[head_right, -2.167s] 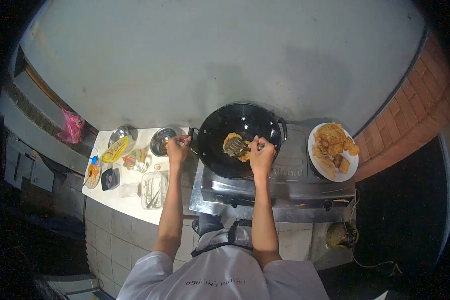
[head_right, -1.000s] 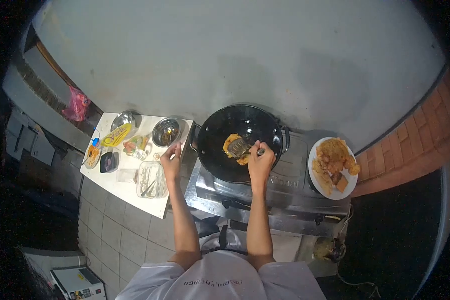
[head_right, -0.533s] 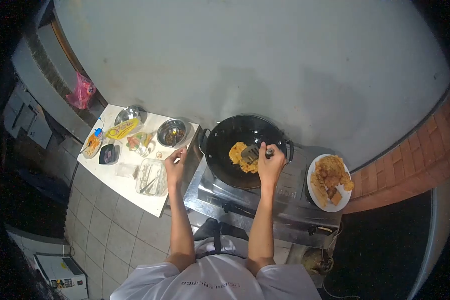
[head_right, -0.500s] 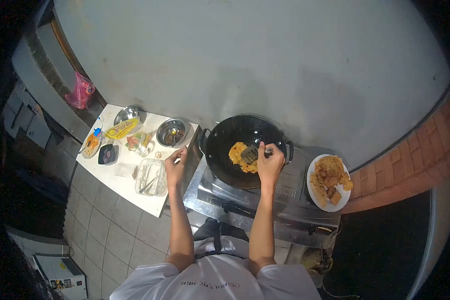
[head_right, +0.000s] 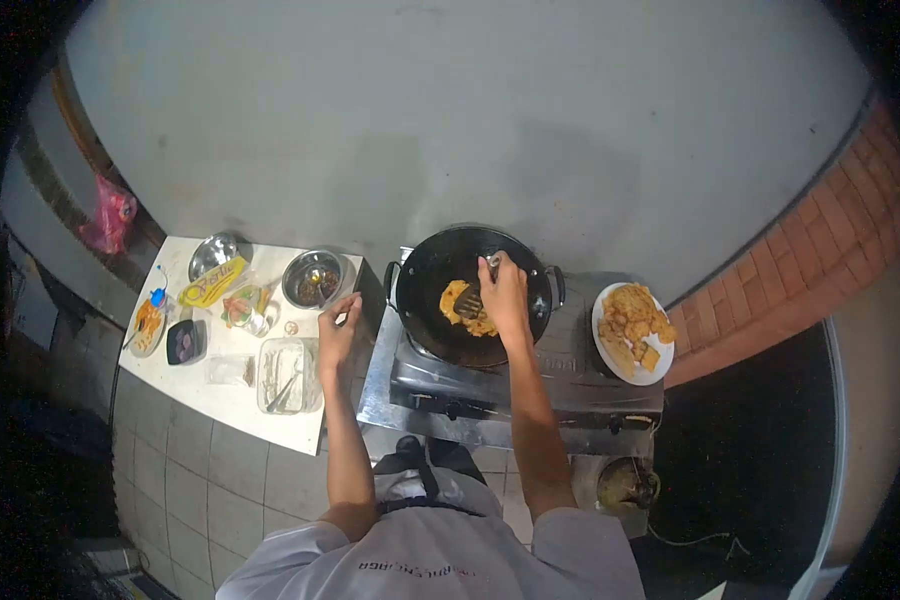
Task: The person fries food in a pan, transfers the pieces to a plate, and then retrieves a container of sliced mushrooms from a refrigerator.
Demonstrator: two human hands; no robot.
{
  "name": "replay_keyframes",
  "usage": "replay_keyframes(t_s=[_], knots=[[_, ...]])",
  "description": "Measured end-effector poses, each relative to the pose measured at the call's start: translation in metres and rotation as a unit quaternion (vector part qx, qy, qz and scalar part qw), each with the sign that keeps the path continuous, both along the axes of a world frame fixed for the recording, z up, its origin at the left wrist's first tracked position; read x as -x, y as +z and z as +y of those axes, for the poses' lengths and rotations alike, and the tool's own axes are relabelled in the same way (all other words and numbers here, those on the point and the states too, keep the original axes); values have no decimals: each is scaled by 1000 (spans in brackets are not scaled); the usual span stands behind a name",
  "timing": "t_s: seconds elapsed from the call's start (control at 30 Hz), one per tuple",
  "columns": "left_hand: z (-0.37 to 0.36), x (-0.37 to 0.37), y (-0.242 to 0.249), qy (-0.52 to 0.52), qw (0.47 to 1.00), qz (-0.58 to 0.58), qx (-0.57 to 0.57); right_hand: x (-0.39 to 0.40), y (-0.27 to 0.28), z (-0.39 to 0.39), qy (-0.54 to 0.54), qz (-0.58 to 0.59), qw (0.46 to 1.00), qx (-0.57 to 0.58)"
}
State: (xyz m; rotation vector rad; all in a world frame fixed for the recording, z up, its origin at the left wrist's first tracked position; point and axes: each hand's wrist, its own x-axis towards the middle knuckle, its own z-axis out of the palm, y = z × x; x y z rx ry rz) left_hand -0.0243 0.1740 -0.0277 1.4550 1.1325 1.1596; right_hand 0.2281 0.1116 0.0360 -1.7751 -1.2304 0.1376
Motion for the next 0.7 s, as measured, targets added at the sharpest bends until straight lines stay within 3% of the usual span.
replay_keyframes(t_s=[0.2, 0.7], knots=[[10, -1, -15, -56, 997, 12, 44, 8, -16, 8, -31, -2, 999, 15], [60, -28, -30, -79, 995, 35, -50, 4, -15, 25, -43, -6, 997, 63]])
